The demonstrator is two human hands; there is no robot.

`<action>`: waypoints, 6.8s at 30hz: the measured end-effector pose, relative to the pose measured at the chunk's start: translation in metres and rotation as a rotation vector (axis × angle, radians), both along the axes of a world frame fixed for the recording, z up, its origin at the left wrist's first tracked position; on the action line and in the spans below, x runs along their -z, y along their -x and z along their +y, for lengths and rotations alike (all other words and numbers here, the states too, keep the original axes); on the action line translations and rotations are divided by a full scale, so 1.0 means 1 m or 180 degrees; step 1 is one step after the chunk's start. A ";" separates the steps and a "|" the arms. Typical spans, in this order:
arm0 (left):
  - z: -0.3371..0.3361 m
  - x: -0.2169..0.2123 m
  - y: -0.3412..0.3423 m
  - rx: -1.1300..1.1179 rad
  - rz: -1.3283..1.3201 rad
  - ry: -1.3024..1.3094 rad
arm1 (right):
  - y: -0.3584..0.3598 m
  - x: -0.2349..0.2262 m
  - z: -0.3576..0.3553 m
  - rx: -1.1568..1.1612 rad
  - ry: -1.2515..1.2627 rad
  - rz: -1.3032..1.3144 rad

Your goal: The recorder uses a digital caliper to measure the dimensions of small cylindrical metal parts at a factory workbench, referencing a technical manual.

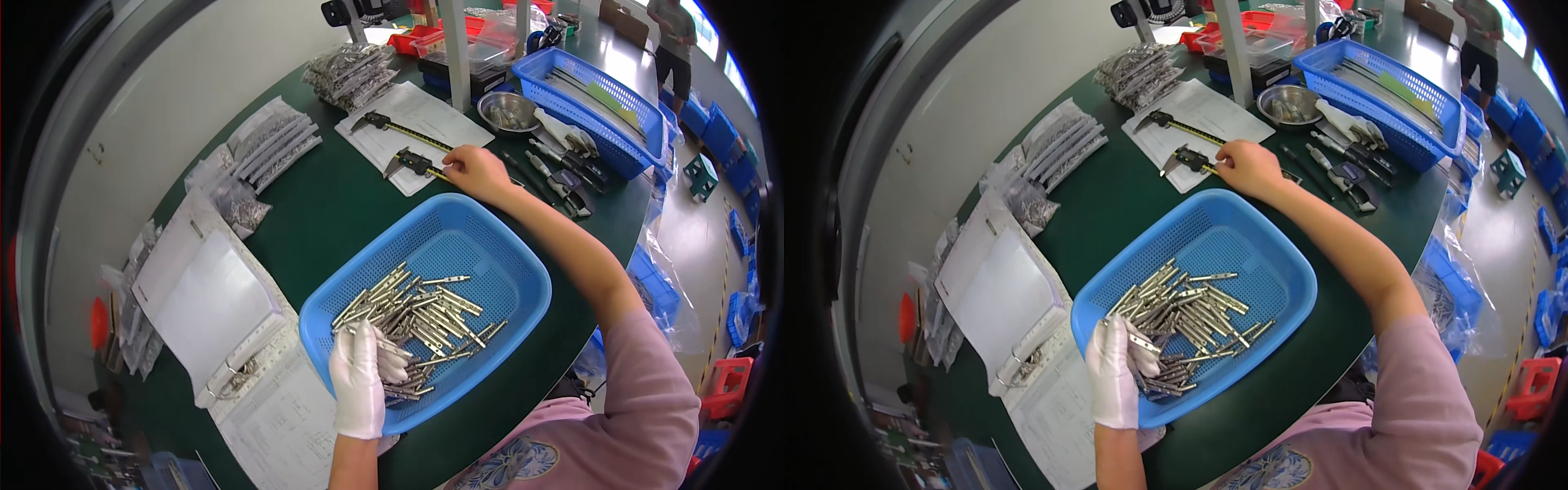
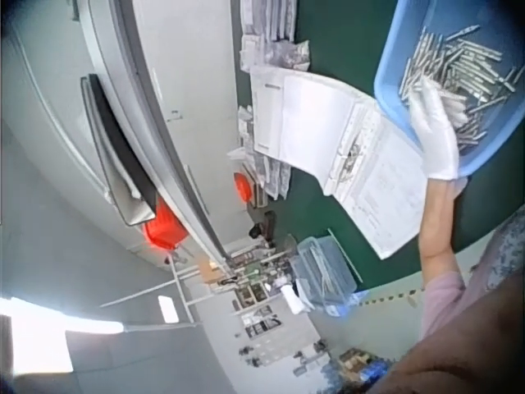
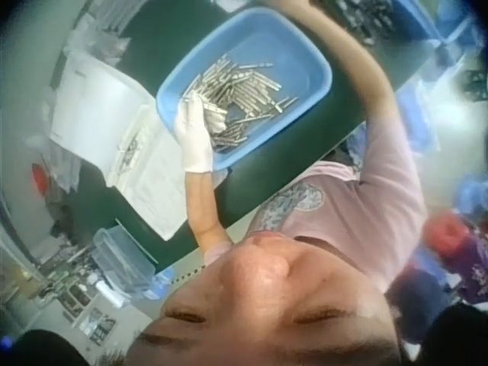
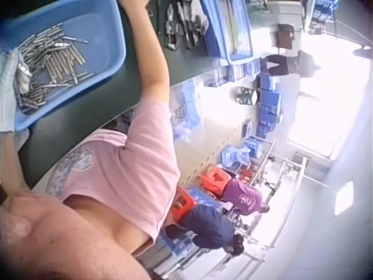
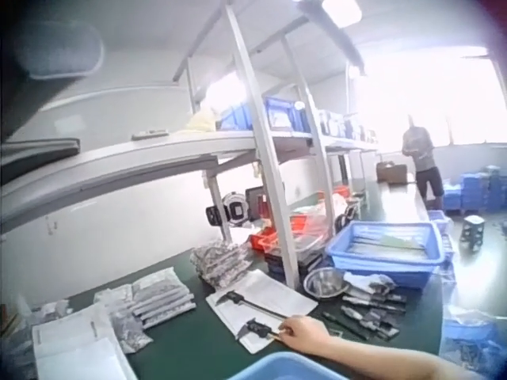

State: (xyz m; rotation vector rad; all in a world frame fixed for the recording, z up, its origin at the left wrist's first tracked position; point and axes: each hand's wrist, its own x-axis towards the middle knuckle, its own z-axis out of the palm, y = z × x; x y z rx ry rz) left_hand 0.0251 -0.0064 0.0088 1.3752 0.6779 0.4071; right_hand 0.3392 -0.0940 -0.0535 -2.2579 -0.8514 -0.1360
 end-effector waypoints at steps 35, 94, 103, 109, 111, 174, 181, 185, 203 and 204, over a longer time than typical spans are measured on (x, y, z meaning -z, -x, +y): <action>-0.009 -0.011 0.006 0.0606 0.0945 0.0077 | 0.005 0.013 0.051 -0.0672 -0.0613 -0.0449; -0.010 -0.008 0.007 0.0451 -0.0973 0.1383 | 0.140 -0.075 -0.026 -0.3370 -0.0988 -0.1253; -0.015 0.005 0.007 -0.0236 -0.1076 0.2133 | 0.165 -0.075 -0.017 -0.3144 -0.1025 -0.1752; -0.019 0.006 0.009 -0.0550 -0.1261 0.1947 | 0.182 -0.067 -0.005 -0.2440 -0.0601 -0.2271; -0.019 0.006 0.010 -0.0625 -0.1290 0.1962 | 0.185 -0.064 -0.001 -0.2455 -0.0730 -0.2165; -0.018 -0.001 0.007 -0.0820 -0.1109 0.1805 | 0.183 -0.051 -0.011 -0.2431 -0.1011 -0.1907; -0.015 0.004 0.010 -0.0704 -0.1136 0.1919 | 0.181 -0.058 -0.015 -0.2704 -0.0908 -0.0743; -0.015 0.005 0.010 -0.0710 -0.1076 0.1871 | 0.179 -0.051 -0.011 -0.2726 -0.1100 -0.0756; -0.013 0.006 0.013 -0.0627 -0.1320 0.2162 | 0.181 -0.066 -0.023 -0.2310 -0.1348 0.1310; -0.013 0.006 0.013 -0.0624 -0.1325 0.2162 | 0.180 -0.067 -0.024 -0.2327 -0.1234 0.1514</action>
